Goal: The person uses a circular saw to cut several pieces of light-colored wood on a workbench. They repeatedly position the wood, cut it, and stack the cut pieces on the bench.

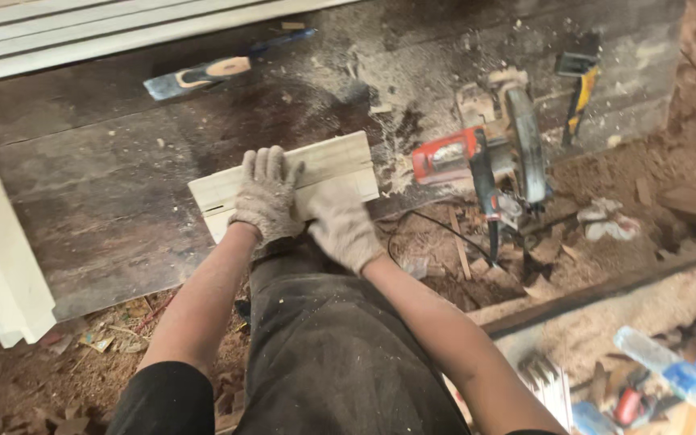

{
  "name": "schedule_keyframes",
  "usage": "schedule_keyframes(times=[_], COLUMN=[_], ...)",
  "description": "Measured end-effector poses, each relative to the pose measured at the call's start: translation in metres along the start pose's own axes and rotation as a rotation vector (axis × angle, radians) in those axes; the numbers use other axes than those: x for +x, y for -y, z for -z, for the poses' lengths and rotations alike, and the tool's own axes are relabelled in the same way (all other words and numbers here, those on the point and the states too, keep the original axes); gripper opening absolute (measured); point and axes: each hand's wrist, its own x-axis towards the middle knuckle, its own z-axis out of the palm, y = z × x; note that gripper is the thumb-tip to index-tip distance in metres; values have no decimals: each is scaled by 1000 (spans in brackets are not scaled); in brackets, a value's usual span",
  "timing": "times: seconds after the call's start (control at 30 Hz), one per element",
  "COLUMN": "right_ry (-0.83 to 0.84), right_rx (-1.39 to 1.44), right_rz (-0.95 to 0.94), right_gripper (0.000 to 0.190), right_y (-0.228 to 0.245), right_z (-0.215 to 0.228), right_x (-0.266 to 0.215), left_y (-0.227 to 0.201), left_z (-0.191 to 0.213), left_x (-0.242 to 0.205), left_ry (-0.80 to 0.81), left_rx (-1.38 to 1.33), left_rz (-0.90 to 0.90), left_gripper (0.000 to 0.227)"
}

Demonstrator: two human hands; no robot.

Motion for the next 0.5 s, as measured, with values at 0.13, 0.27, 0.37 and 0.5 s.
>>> schedule_keyframes(times=[0.13, 0.27, 0.37, 0.5], right_ry=[-139, -504, -470, -571], right_rx=[506, 577, 720, 915], right_rz=[173, -519, -697, -608], right_gripper=[20, 31, 31, 29], right_y=[-1, -44, -81, -100], right_z=[-1, 13, 10, -11], right_x=[-40, -32, -7, 27], left_y=[3, 9, 6, 10], left_z=[-10, -9, -9, -3], left_x=[1, -1, -7, 2], left_ry=[20, 10, -21, -32], left_rx=[-65, -119, -123, -103], left_rz=[-5, -19, -42, -45], left_gripper=[114, 115, 109, 115])
